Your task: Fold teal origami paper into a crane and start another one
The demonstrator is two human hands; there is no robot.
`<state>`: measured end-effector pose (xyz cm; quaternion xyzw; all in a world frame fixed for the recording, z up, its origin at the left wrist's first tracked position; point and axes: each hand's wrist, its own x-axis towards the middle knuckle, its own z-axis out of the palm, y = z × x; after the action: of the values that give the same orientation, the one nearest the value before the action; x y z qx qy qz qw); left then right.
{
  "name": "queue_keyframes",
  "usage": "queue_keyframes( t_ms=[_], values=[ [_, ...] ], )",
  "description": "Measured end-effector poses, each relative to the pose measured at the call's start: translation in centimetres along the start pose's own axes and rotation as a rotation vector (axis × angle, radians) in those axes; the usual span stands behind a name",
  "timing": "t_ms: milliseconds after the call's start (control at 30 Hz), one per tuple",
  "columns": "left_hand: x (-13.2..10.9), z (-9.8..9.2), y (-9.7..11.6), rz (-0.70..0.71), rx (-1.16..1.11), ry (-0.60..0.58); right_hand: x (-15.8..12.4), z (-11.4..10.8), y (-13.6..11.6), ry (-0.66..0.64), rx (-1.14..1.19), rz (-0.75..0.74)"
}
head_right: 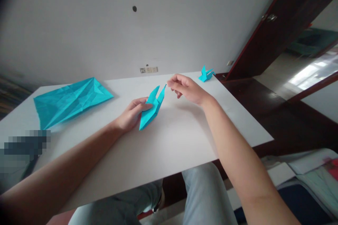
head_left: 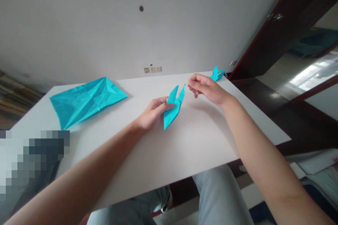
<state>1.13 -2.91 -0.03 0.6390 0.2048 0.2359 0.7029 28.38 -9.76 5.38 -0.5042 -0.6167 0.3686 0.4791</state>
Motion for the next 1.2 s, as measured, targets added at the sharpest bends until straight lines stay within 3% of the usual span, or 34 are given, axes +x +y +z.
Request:
queue_keyframes(
  t_ms=[433, 800, 1100, 1200],
  values=[
    [0.0, 0.7, -0.2, 0.236, 0.445, 0.043, 0.1, 1.2, 0.4, -0.078, 0.037, 0.089],
    [-0.2, 0.7, 0.0, 0.230, 0.542, 0.038, 0.4, 2.0, 0.2, -0.002, 0.029, -0.015],
    [-0.2, 0.8, 0.1, 0.203, 0.539, -0.001, 0.7, 2.1, 0.8, 0.141, 0.089, -0.070],
    [-0.2, 0.7, 0.0, 0.174, 0.495, -0.001, 0.7, 1.8, 0.7, 0.112, 0.111, -0.046]
  ],
)
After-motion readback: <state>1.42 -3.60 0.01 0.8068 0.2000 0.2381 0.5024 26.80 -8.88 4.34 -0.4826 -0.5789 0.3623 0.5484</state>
